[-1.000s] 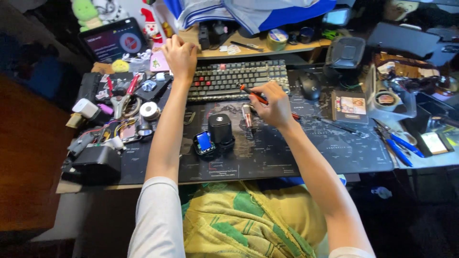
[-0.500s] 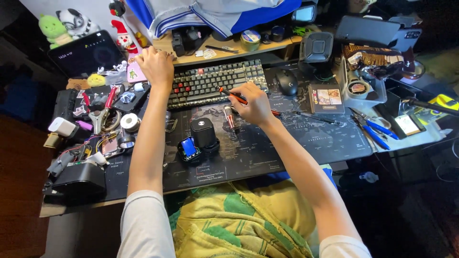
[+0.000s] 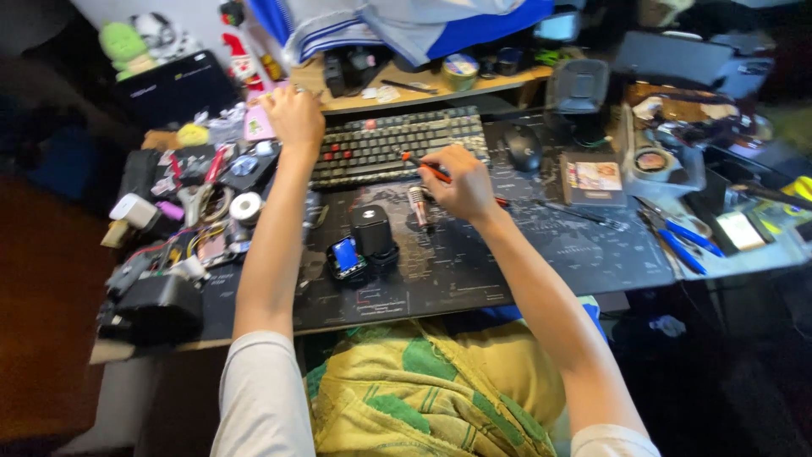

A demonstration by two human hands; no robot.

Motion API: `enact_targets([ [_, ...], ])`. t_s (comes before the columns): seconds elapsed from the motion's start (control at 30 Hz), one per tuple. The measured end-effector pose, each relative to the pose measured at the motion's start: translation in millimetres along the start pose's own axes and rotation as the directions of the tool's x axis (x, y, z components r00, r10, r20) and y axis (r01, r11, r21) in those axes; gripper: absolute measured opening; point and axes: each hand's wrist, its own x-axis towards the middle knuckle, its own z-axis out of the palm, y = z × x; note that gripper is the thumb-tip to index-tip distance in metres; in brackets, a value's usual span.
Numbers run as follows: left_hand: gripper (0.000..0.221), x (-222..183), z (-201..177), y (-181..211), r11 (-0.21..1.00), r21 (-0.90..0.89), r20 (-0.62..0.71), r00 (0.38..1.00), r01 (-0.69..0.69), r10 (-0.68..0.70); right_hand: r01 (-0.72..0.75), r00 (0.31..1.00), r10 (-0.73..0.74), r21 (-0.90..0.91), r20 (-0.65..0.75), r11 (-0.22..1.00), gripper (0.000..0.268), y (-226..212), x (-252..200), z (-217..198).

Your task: The person is disassembling or repairing a small electronic component using a precision screwdriver on a cluttered workbench.

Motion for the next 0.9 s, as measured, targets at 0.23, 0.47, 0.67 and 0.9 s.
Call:
enact_targets([
  [0.23,0.02,9,-38,-10,0.977,-0.213,0.038,0.999,-0.005,0.013,-0.003,0.997,0.006,-0.047,0.077,0.999,0.015,3,-3,1],
  [0.47,0.022,13,-31,-14,0.985,-0.137,0.105,0.987,-0.104,0.119,-0.005,0.997,0.009,-0.045,0.075,0.999,0.013,3,-2,1],
  [0.67,0.043,16,-24,-13,0.982,-0.011,0.302,0.935,-0.19,0.184,-0.018,0.996,0.022,-0.047,0.082,0.999,0.014,6,-3,0],
  [0.9,0.018,9,-36,-16,0.971,-0.02,0.216,0.947,-0.238,0.237,-0.013,0.997,0.016,-0.039,0.076,0.999,0.014,5,-3,1],
])
